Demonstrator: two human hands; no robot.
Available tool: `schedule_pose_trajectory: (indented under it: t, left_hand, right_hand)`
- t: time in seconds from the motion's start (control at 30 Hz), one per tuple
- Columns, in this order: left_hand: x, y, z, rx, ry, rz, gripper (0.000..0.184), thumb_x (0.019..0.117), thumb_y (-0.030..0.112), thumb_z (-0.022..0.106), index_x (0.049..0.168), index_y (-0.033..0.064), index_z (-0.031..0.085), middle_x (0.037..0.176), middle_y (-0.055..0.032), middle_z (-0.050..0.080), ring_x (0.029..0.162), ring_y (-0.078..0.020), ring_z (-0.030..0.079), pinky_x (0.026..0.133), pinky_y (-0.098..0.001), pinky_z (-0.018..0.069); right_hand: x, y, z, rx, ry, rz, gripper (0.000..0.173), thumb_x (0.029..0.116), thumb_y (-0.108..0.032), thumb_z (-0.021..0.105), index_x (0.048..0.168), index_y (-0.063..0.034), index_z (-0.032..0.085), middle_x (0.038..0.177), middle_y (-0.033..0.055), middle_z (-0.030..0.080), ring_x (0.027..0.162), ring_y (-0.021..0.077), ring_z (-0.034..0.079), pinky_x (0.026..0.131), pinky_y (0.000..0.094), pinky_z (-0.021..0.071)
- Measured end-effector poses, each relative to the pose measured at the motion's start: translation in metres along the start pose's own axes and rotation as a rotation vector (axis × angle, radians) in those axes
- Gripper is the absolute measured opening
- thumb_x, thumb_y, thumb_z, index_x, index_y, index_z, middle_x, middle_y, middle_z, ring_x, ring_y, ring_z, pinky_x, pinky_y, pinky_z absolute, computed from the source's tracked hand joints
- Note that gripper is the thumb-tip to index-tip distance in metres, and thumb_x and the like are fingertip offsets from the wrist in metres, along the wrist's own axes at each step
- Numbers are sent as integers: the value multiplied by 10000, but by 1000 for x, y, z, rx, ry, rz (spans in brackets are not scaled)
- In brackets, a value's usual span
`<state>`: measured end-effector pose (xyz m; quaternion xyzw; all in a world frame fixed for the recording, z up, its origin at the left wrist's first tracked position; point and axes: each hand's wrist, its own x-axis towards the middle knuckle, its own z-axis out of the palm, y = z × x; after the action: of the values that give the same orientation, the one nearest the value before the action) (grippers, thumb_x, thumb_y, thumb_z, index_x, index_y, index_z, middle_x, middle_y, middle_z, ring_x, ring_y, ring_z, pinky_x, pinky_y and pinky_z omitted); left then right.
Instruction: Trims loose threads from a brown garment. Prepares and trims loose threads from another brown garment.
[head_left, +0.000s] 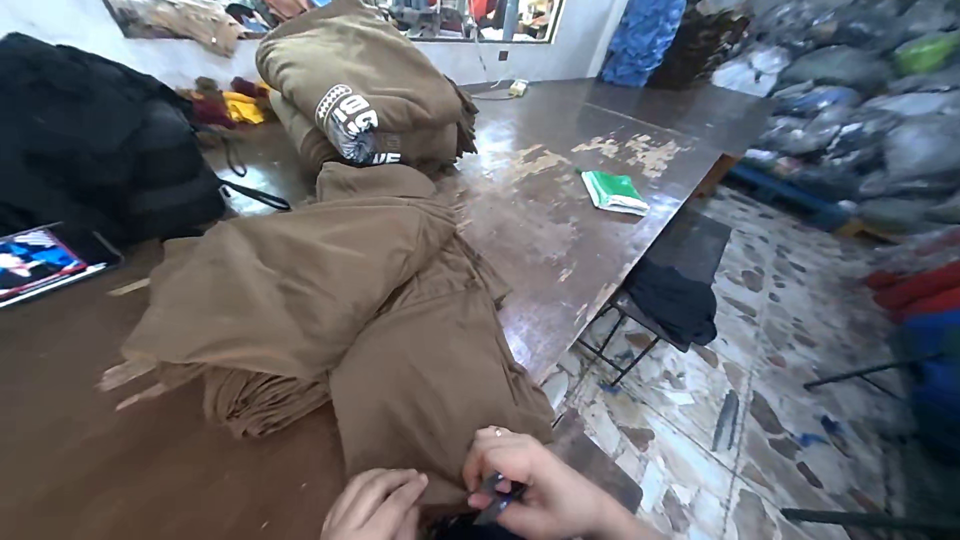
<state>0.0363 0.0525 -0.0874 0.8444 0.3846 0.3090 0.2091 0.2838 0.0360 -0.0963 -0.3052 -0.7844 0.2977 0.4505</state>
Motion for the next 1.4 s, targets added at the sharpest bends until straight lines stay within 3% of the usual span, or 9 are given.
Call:
schedule_pose_trajectory:
  t: [0.17, 0.3, 0.37, 0.43, 0.53, 0.67, 0.8, 1.27, 1.4]
  left_hand:
    - [-9, -5, 9, 56, 380, -114, 223, 860, 40, 631, 1006, 54, 799, 965, -135, 714, 942, -101, 673, 871, -139, 508]
    - [1, -2, 19, -200, 395, -162, 253, 963, 70, 597, 1145, -20, 748, 1021, -81, 766, 956, -45, 707, 895, -162, 541]
    - [6, 3, 16, -609, 411, -288, 357, 981, 4, 563, 1315, -120, 568, 1012, -12, 747, 884, 5, 690, 817, -167, 571]
    - [5, 5, 13, -998, 440, -353, 441, 997, -15, 527, 1422, -57, 415, 1022, 1, 750, 918, -73, 720, 860, -281, 600]
    - [-2, 5, 19, -1208, 487, -234, 474, 961, 124, 700, 1389, 110, 496, 1104, 7, 751, 1014, -113, 720, 936, -318, 586]
    - [2, 9, 33, -1042, 658, -188, 437, 801, -17, 825, 1189, 142, 703, 1117, 27, 746, 980, -89, 724, 891, -273, 611]
    - [5, 11, 38, -1000, 750, -231, 115, 962, 63, 686, 1041, 121, 746, 1001, 73, 745, 864, -4, 690, 799, -184, 585]
    - [-12, 24, 19, -805, 648, -236, 111, 934, 24, 695, 1009, 93, 737, 982, 69, 753, 849, -3, 704, 775, -170, 596]
    - [-11, 18, 23, -903, 632, -196, 339, 869, 10, 770, 1167, 139, 675, 1079, 73, 747, 941, -35, 714, 856, -212, 602]
  right_hand:
    - [24, -13, -28, 76, 230, -62, 142, 970, -125, 658, 897, -106, 538, 926, 5, 641, 802, 8, 602, 706, 154, 506]
    - [50, 9, -9, -238, 500, -32, 185, 963, -101, 641, 832, -70, 513, 938, 31, 606, 791, -9, 569, 704, 124, 485]
    - [54, 27, 13, -412, 465, 82, 156, 931, -108, 643, 851, 21, 608, 979, 125, 608, 782, 73, 572, 689, 181, 499]
    - [51, 35, 29, -537, 326, 133, 172, 907, -148, 642, 848, 12, 658, 948, 175, 658, 788, 189, 638, 692, 300, 545]
    - [42, 24, 32, -418, 246, 66, 213, 971, -202, 595, 885, -7, 597, 904, 116, 607, 812, 110, 569, 739, 189, 484]
    - [28, 2, 37, -341, 201, 86, 345, 1040, -391, 562, 916, -69, 556, 831, 51, 576, 748, 86, 543, 727, 243, 458]
    - [18, 0, 44, -509, 112, 124, 413, 1038, -443, 534, 822, -93, 560, 654, 13, 512, 611, 115, 502, 626, 289, 414]
    - [32, -17, 64, -699, 124, 171, 463, 1072, -399, 396, 765, -106, 579, 535, -2, 480, 468, 140, 509, 450, 310, 397]
    - [27, -17, 52, -524, 101, 237, 451, 1080, -416, 406, 828, -86, 582, 578, -5, 478, 507, 101, 497, 471, 278, 410]
